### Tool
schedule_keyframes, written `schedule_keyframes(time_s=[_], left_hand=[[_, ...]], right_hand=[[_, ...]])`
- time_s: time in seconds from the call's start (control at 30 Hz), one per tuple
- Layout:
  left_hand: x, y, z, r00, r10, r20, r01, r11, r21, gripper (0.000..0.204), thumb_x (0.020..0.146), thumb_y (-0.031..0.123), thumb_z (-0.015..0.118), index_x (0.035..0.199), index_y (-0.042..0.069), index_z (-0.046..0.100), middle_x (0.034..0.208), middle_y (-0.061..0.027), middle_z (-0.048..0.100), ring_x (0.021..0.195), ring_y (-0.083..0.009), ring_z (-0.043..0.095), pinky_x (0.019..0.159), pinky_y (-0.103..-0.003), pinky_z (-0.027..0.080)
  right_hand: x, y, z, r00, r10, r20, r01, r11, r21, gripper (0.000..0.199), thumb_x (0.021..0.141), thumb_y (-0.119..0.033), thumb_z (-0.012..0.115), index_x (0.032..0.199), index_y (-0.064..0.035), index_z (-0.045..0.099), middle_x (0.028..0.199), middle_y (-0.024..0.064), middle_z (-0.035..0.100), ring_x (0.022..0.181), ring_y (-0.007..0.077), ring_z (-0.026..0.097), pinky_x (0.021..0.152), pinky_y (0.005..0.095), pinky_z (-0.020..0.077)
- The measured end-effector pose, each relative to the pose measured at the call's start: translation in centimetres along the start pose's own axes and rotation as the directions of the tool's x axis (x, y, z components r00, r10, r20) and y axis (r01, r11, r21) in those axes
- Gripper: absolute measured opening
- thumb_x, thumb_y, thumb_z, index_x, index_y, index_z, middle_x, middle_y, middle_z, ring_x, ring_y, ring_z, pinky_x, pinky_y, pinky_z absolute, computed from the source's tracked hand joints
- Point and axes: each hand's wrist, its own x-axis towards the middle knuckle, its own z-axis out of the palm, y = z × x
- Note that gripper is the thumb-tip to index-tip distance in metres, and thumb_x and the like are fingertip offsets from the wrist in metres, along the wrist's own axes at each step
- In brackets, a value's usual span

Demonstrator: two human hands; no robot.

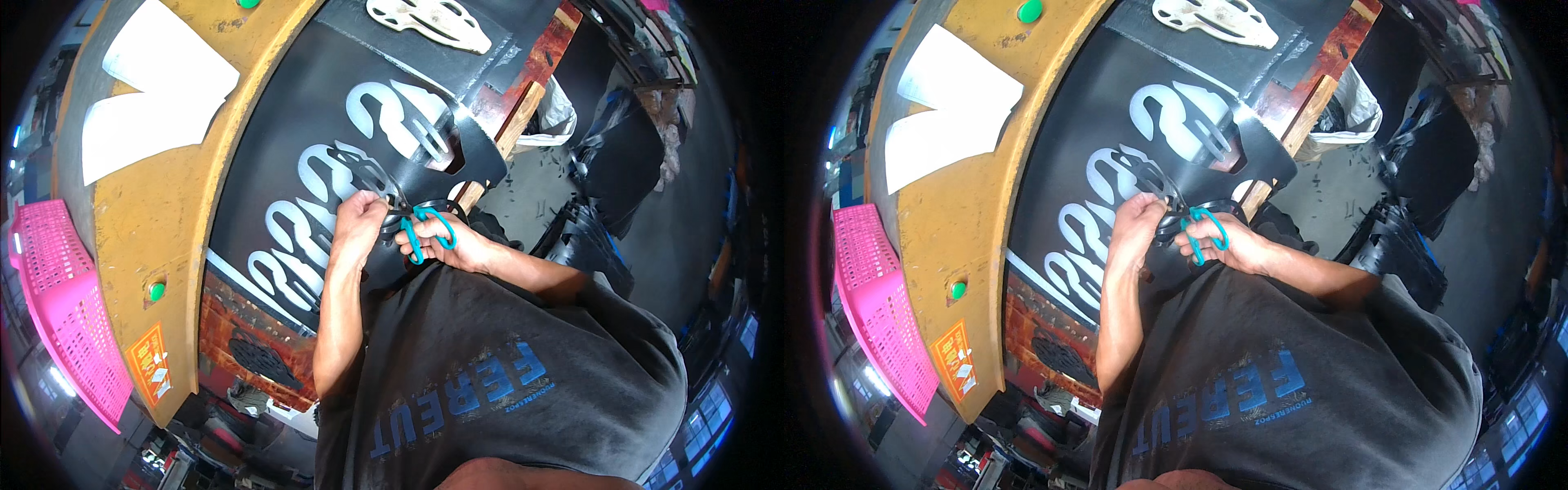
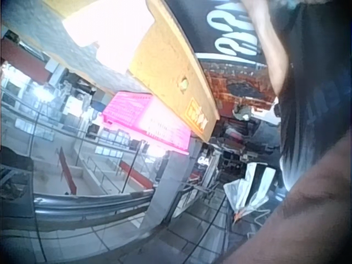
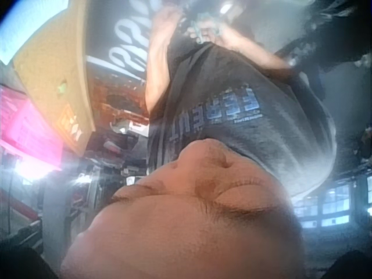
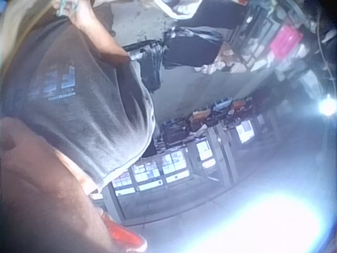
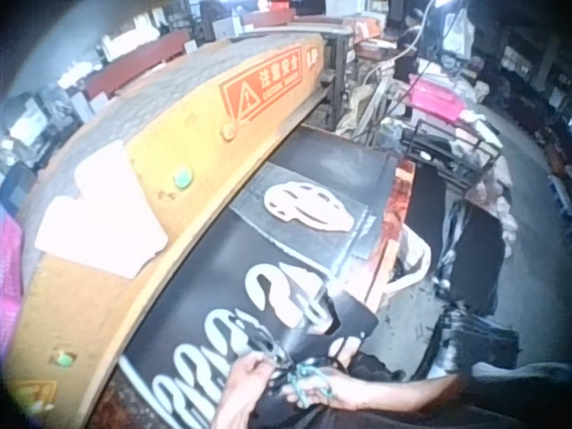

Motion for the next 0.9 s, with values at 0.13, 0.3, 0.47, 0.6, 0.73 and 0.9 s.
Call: schedule_keyframes(time_s=[0.13,0.3,0.47,0.6,0.73,0.9], left_hand=[[0.5,-0.3,-0.1,1.0,-0.015,0.022,0.015,1.0,-0.004,0.018,0.103,0.014,0.067,0.101,-0.003,0.071,0.084,0.0,0.065,0.075,-0.0076,0.055,0.067,-0.027,0.046],[0.7,-0.8,0.0,1.0,-0.02,0.017,0.021,0.999,-0.029,0.018,0.103,0.015,0.068,0.1,-0.003,0.071,0.084,0.0006,0.065,0.073,-0.0072,0.054,0.066,-0.027,0.045],[0.6,-0.6,0.0,0.999,0.003,0.039,-0.002,0.999,-0.041,0.016,0.103,0.015,0.069,0.097,0.0,0.072,0.084,0.0019,0.065,0.074,-0.0072,0.055,0.066,-0.027,0.044],[0.3,-0.4,0.0,1.0,-0.003,0.029,0.004,0.999,-0.042,0.016,0.103,0.016,0.069,0.098,0.001,0.072,0.085,0.0037,0.063,0.076,-0.0065,0.052,0.068,-0.026,0.042],[0.0,-0.4,0.1,0.999,-0.007,0.036,0.01,0.998,-0.061,0.016,0.102,0.016,0.07,0.098,0.001,0.072,0.087,0.0044,0.063,0.078,-0.0062,0.051,0.069,-0.026,0.042],[-0.1,-0.7,0.1,0.999,0.006,0.035,-0.003,0.995,-0.103,0.015,0.102,0.016,0.07,0.099,0.001,0.072,0.087,0.0042,0.063,0.078,-0.0061,0.052,0.071,-0.026,0.043]], right_hand=[[-0.2,-0.4,0.4,1.0,-0.019,-0.017,0.016,0.989,-0.148,0.049,0.099,-0.035,0.075,0.133,-0.0017,0.064,0.124,0.0105,0.074,0.11,0.0204,0.072,0.098,0.0353,0.0564],[-0.4,-1.1,0.6,0.998,-0.013,-0.061,0.001,0.979,-0.204,0.045,0.098,-0.035,0.075,0.126,-0.001,0.068,0.117,0.0093,0.075,0.103,0.0168,0.071,0.091,0.0322,0.0553],[-0.4,-1.3,0.6,0.994,-0.052,-0.098,0.014,0.934,-0.357,0.036,0.095,-0.032,0.076,0.113,-0.0013,0.073,0.099,0.006,0.073,0.088,0.0124,0.066,0.077,0.0261,0.0494],[-0.4,-1.5,0.3,0.995,-0.071,-0.072,0.037,0.919,-0.392,0.037,0.094,-0.031,0.075,0.115,-0.0011,0.073,0.097,0.0054,0.073,0.086,0.012,0.065,0.075,0.0249,0.0481],[-0.4,-2.2,-0.2,1.0,-0.025,-0.014,0.02,0.96,-0.278,0.043,0.096,-0.03,0.074,0.127,-0.0013,0.067,0.103,0.0061,0.075,0.09,0.0135,0.068,0.079,0.0261,0.0514],[-0.4,-3.3,-1.0,0.998,0.068,-0.017,-0.07,0.973,-0.22,0.049,0.096,-0.03,0.074,0.133,0.0004,0.064,0.112,0.0101,0.077,0.091,0.0168,0.072,0.081,0.0306,0.0558]])
